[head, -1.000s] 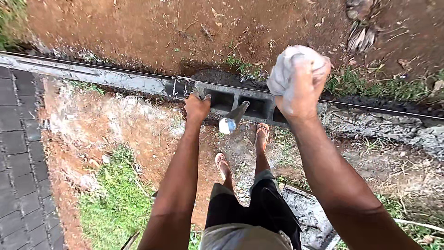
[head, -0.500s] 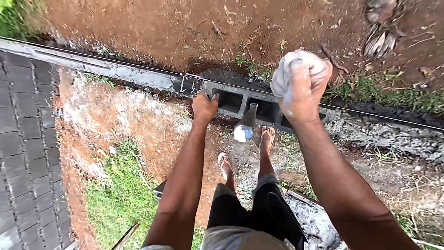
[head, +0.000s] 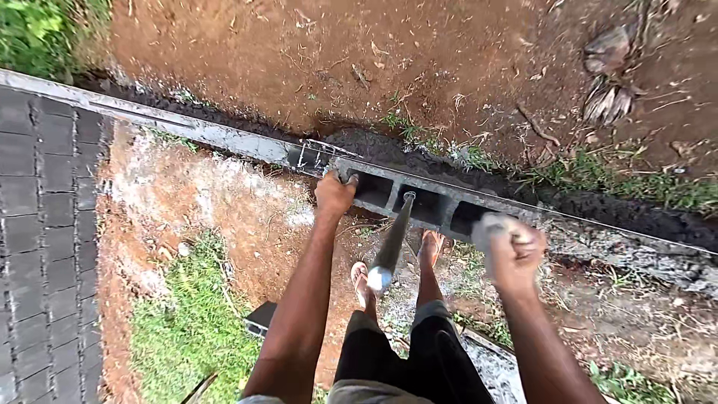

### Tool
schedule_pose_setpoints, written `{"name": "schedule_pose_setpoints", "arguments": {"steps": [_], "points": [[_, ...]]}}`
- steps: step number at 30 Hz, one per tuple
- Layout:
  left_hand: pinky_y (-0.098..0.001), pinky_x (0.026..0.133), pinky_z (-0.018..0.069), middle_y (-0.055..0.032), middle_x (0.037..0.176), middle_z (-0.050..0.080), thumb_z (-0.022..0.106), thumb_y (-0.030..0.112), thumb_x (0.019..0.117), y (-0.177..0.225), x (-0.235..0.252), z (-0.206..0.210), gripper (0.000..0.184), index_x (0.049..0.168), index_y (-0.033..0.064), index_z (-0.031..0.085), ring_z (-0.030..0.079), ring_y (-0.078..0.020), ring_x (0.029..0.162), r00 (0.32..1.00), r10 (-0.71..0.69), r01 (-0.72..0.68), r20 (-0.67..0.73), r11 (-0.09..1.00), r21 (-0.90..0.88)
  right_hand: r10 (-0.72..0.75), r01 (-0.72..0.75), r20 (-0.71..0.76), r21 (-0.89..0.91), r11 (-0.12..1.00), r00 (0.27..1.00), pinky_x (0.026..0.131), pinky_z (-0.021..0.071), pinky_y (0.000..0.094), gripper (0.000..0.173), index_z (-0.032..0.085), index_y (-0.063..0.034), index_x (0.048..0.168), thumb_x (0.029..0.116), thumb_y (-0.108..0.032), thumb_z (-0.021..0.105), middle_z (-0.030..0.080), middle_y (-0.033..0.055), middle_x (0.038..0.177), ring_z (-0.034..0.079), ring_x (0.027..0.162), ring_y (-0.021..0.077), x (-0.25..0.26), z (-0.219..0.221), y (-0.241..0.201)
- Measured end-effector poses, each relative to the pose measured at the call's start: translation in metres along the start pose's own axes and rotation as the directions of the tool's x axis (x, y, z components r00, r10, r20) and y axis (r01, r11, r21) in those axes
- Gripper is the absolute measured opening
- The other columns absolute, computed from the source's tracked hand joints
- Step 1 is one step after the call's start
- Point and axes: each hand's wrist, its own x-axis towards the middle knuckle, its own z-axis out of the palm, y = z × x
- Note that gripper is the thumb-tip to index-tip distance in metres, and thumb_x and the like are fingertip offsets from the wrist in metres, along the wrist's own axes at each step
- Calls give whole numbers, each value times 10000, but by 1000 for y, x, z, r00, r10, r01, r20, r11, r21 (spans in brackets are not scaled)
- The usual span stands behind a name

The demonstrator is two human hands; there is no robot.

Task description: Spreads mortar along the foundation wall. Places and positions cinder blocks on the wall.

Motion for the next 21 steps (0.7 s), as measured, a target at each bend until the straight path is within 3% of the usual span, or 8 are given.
{"name": "schedule_pose_setpoints", "arguments": {"steps": [7, 11, 16, 21], "points": [[-659, 786, 514, -192, 881, 698, 672, 314, 976, -4, -2, 5, 298, 962, 17, 697, 686, -386, 858, 999, 14, -16, -44, 999, -37, -78, 74, 225, 25, 997, 971, 468, 357, 145, 372, 456, -126, 618, 968, -135, 582, 439, -81, 560, 419, 512, -43, 60, 46, 2], [-641, 758, 520, -165, 844, 695, 681, 328, 972, -5, -5, 4, 294, 935, 36, 690, 687, -359, 818, 999, -1, 0, -47, 1000, -30, -18, 44, 267, -91, 995, 964, 426, 333, 195, 342, 498, -105, 607, 939, -116, 577, 451, -50, 540, 402, 464, 6, 77, 60, 35], [-635, 739, 510, -159, 805, 680, 683, 313, 970, 1, -9, 2, 286, 909, 34, 685, 676, -355, 792, 998, -22, 20, -55, 999, -35, -166, 153, 376, 62, 986, 912, 446, 351, 147, 355, 475, -89, 610, 948, -117, 577, 449, -44, 548, 425, 498, -25, 86, 69, -6], [-626, 667, 504, -152, 764, 666, 688, 329, 967, 3, -12, 3, 295, 887, 44, 675, 664, -350, 727, 998, -15, 13, -66, 999, -32, -90, 120, 411, -46, 992, 907, 428, 369, 200, 324, 519, -84, 604, 915, -127, 597, 487, -26, 551, 446, 481, 14, 88, 78, 32]]}}
